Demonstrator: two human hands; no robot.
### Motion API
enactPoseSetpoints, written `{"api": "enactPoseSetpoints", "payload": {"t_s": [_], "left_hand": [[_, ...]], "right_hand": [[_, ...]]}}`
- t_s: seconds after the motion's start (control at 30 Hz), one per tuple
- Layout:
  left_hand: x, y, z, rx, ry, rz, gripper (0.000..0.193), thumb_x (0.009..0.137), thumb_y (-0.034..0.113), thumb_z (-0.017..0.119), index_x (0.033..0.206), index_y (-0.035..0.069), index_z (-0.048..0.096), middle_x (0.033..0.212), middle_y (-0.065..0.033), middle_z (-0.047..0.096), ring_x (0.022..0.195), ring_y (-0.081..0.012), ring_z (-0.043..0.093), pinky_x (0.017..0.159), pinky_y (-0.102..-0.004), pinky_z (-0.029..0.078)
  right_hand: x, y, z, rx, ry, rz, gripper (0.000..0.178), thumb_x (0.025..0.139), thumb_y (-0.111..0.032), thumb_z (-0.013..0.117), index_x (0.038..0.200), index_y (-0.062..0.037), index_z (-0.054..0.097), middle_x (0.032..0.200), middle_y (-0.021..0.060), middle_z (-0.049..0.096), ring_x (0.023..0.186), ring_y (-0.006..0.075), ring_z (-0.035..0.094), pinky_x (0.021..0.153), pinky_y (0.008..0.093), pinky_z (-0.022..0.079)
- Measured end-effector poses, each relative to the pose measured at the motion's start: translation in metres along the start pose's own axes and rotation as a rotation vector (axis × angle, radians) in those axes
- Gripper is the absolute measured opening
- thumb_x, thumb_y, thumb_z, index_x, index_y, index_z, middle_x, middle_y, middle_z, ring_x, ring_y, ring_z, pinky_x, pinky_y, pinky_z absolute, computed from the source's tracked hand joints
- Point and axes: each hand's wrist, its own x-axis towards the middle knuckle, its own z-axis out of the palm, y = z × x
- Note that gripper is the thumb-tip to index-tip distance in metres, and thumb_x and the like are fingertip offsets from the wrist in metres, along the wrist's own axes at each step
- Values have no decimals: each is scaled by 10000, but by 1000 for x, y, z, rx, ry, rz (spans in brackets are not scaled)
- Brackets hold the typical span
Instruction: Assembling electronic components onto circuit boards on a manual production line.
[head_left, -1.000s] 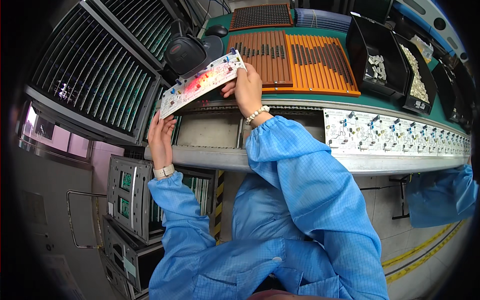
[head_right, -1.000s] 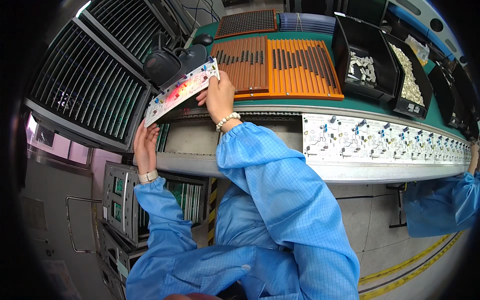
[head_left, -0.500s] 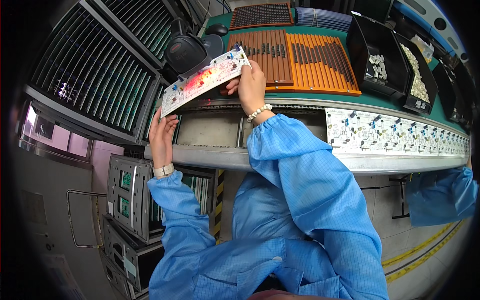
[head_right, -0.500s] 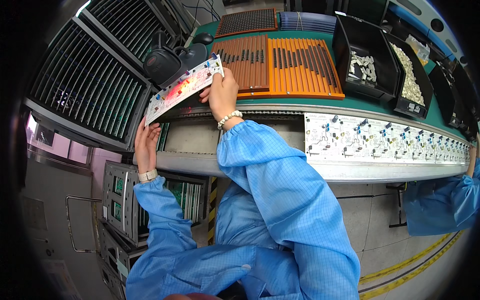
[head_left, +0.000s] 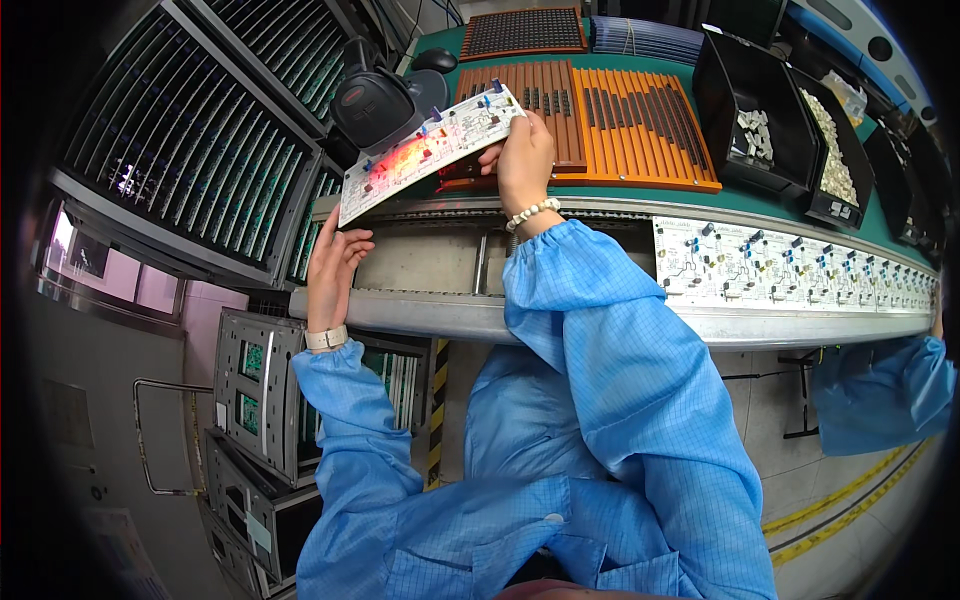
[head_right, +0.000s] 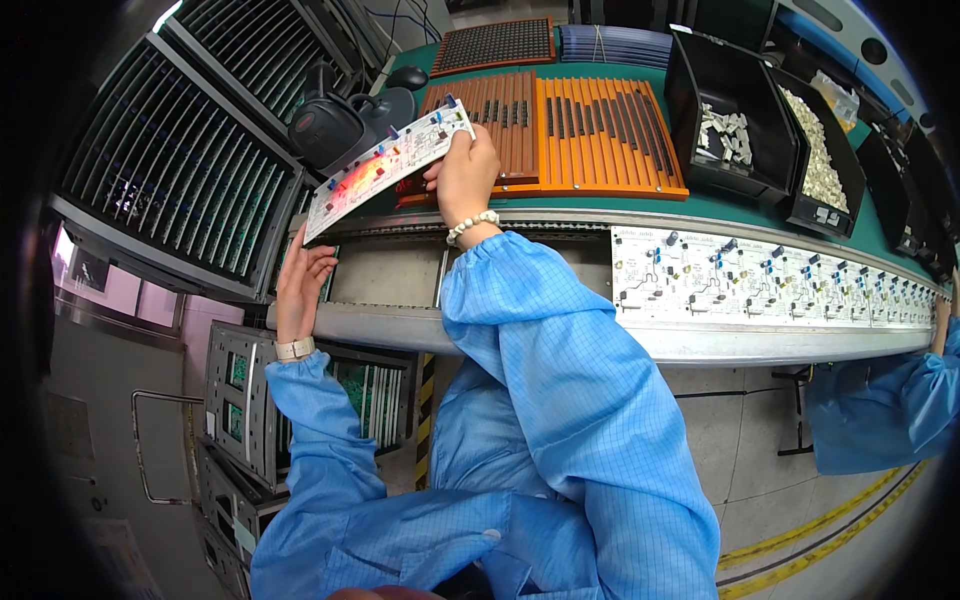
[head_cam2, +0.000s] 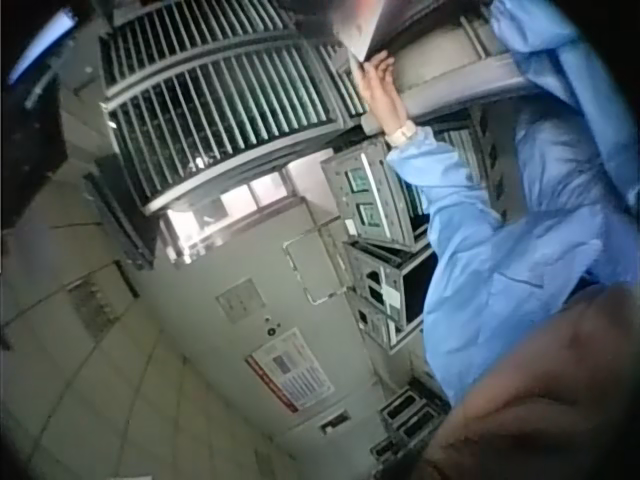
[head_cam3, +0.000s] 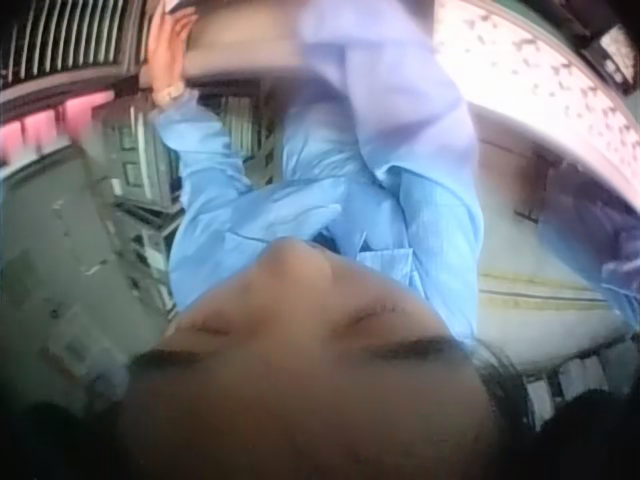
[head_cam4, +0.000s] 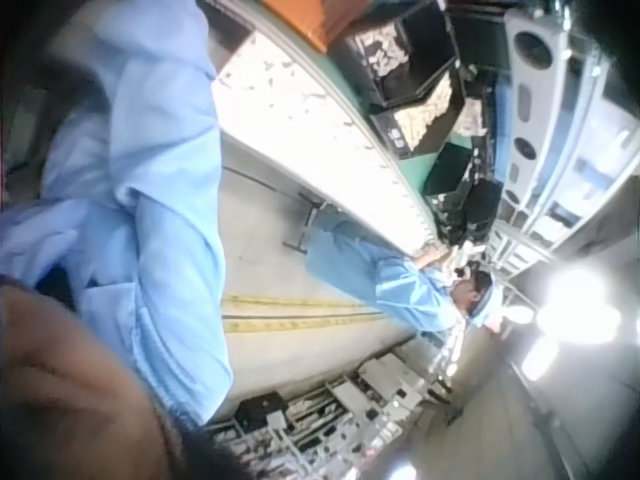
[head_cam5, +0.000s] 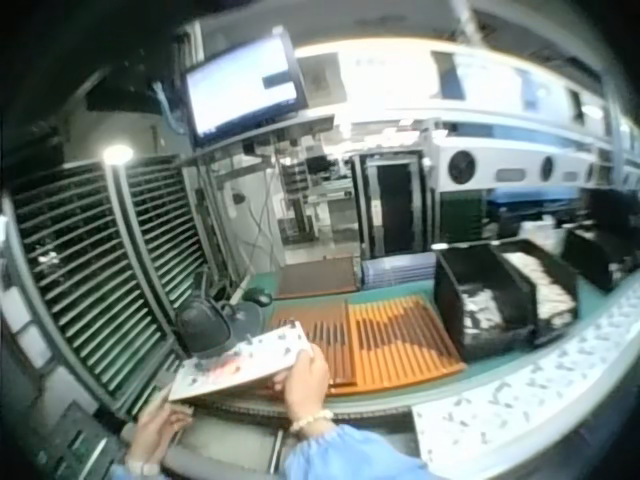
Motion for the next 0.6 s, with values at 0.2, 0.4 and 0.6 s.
{"api": "enactPoseSetpoints", "payload": {"t_s": [0.2, 0.4, 0.6], "left_hand": [[12, 9, 2, -78, -105, -91, 518, 1017, 225, 432, 1475, 52, 264, 1101, -162, 599, 959, -186, 585, 886, -308, 464], [28, 16, 20, -63, -160, -114, 537, 1018, 227, 430, 1485, 59, 226, 1102, -163, 600, 960, -187, 586, 874, -315, 468], [32, 15, 29, -61, -137, -122, 532, 1013, 213, 446, 1477, 52, 242, 1087, -159, 609, 941, -178, 594, 859, -307, 476]], "right_hand": [[7, -7, -7, 3, 55, -28, 321, 943, -178, 348, 1031, 70, 532, 665, 125, 625, 440, 143, 574, 362, 267, 449], [11, -15, -14, 15, 125, -40, 287, 943, -184, 327, 962, 25, 523, 662, 107, 602, 446, 141, 545, 389, 266, 437], [13, -17, -16, 13, 137, -57, 280, 949, -190, 322, 938, 10, 518, 659, 97, 596, 445, 128, 534, 386, 258, 436]]}}
